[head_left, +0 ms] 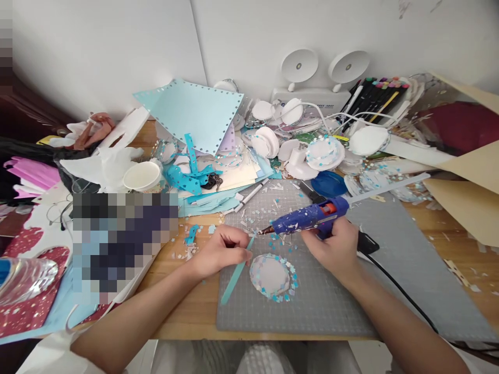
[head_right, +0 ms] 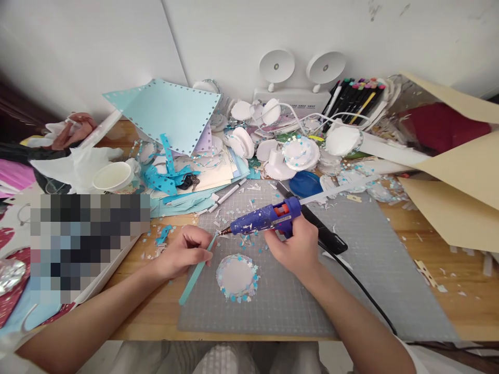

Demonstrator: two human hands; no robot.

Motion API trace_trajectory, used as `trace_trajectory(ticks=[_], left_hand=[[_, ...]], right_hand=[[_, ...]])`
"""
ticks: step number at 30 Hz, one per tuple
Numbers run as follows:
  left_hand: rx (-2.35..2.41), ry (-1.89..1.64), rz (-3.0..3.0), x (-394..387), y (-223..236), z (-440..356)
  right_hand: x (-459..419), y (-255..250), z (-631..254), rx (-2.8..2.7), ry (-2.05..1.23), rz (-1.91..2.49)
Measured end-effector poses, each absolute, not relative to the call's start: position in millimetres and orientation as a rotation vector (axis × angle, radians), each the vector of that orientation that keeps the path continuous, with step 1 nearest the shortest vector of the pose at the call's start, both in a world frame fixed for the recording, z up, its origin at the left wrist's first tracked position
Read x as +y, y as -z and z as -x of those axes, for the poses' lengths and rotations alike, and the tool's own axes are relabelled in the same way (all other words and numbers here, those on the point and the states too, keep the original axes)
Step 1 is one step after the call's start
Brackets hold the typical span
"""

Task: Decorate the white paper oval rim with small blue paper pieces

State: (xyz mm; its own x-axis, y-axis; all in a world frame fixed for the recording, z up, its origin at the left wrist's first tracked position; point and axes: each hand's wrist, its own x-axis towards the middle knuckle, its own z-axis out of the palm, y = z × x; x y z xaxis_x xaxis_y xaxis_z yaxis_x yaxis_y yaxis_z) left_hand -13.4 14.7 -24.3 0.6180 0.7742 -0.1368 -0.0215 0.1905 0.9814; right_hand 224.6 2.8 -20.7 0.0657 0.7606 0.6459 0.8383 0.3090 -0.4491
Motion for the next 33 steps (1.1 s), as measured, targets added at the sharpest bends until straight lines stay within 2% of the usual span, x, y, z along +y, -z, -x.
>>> trace_trajectory(ticks=[33], left_hand=[[0.788,-0.589,-1.267,14.8,21.8,13.2]], right_hand=[[2.4,23.0,-224.5,-1.694,0.074,1.54]])
